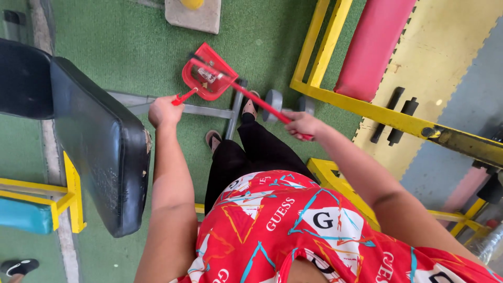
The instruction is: Sweeping the gym floor using a small broom and a dustpan.
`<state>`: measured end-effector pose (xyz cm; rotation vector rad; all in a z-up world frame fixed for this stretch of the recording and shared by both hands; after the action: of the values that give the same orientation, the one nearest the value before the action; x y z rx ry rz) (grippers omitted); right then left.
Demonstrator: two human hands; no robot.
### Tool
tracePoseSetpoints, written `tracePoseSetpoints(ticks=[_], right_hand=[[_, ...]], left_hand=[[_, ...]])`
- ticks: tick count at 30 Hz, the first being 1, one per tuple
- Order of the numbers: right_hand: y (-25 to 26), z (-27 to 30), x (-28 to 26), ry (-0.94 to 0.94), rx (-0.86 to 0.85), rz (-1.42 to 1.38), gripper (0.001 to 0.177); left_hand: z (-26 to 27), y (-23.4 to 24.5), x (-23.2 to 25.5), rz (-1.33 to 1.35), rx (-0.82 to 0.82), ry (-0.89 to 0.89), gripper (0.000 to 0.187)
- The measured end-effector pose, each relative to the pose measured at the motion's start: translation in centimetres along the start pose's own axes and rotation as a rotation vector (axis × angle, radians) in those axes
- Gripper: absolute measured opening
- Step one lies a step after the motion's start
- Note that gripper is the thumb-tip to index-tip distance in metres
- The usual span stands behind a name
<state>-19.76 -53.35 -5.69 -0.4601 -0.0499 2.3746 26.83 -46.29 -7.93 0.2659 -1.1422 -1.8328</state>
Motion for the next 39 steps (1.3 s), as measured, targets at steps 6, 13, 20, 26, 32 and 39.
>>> tracePoseSetpoints(ticks=[6,13,20,26,32,39], right_hand=[[8.6,-0.6,-2.1,0.066,0.308,-0.157,0.072],[4.6,-12.0,-3.2,0.078,0.510,-0.411,0.013],[-13.9,-9.9,1.0,0.083,0.201,0.012,0.072],[-7.1,0.1,1.6,0.056,0.125,-0.104,0.077],[2.4,-5.6,2.2,0.093,0.376,-0.362,0.063],[-12.5,-18.0,3.2,0.096,0.565,0.007,0.030]], left_hand=[[2.1,0.2,-2.1,0.015,0.065,0.036,0.033],[1.2,-2.0,-5.7,0.260,0.179,-0.167,0.031],[-2.5,-6.6,-8.3,0.313,0.240,-0.250,0.013],[-3.4,-10.6,-10.6,0.481,0.304,-0.263,0.019],[-1.4,-8.5,-8.8,0.479,0.290,-0.291,0.023],[-2.3,-9.2,-8.8,0.517,0.207,-0.239,0.019]])
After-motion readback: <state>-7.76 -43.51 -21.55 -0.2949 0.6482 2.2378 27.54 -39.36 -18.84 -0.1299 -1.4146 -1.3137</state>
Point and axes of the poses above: each hand's wrist, its own z-axis away from the middle knuckle, its own y-axis out of the back of the hand, x = y × z, the point moved 4 cm from there along -z, towards the middle knuckle, and after that the axes turned 9 degrees about z, right-handed, at the moved point
